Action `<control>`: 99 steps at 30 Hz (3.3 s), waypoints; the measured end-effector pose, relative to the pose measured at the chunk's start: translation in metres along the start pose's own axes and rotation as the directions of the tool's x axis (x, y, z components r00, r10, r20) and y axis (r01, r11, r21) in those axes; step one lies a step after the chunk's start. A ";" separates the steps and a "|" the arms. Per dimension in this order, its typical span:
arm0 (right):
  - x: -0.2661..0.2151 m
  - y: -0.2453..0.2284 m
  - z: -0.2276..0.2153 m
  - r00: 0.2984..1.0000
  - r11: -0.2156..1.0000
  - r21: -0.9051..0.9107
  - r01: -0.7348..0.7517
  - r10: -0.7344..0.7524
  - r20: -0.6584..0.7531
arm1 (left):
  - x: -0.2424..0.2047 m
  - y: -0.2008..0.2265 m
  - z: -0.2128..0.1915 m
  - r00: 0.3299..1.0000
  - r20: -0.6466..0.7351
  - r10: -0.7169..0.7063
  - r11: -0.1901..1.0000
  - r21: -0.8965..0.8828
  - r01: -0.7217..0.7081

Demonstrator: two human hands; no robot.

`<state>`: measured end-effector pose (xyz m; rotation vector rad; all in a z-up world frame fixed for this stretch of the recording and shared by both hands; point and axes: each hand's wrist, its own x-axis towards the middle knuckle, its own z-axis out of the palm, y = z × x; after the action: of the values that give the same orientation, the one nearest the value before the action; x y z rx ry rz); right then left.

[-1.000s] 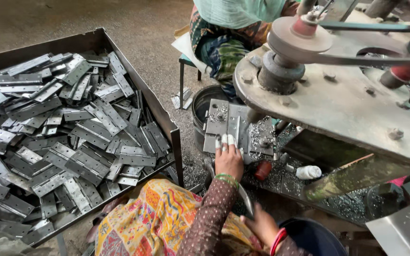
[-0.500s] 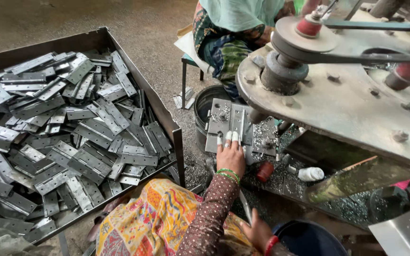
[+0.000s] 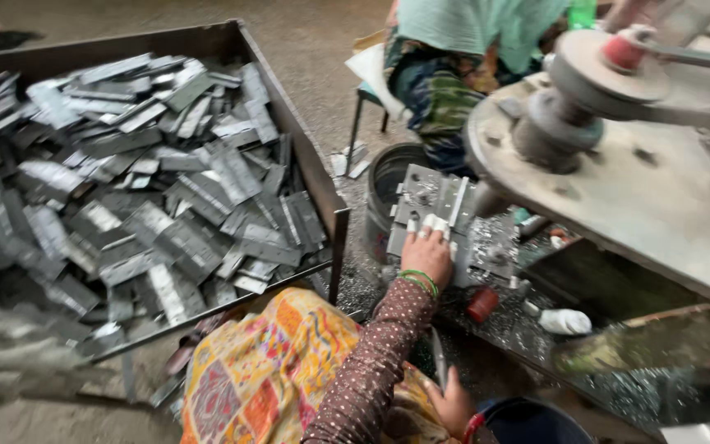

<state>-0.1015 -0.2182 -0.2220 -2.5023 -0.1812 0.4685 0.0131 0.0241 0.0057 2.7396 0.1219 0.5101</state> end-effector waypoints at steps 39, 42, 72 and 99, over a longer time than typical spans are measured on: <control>-0.002 -0.048 -0.090 0.995 0.993 -0.092 0.078 -0.071 0.075 | -0.109 -0.119 -0.089 0.807 0.082 -0.585 -0.211 -0.976 -0.054; -0.008 -0.058 -0.090 0.993 0.991 -0.085 0.105 -0.101 0.058 | -0.090 -0.065 -0.064 0.853 0.185 -0.488 -0.247 -0.967 0.068; 0.006 -0.069 -0.099 0.976 0.976 -0.084 0.200 -0.191 0.101 | -0.059 0.025 -0.029 0.998 0.059 -0.014 1.000 0.029 0.012; -0.013 -0.012 -0.022 0.996 0.982 -0.179 0.057 -0.043 0.082 | -0.025 0.016 0.003 0.999 0.033 -0.040 0.982 0.185 0.033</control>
<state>-0.1058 -0.2227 -0.1944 -2.6506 -0.3305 0.5517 -0.0089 0.0045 0.0003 2.9193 0.2203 0.4586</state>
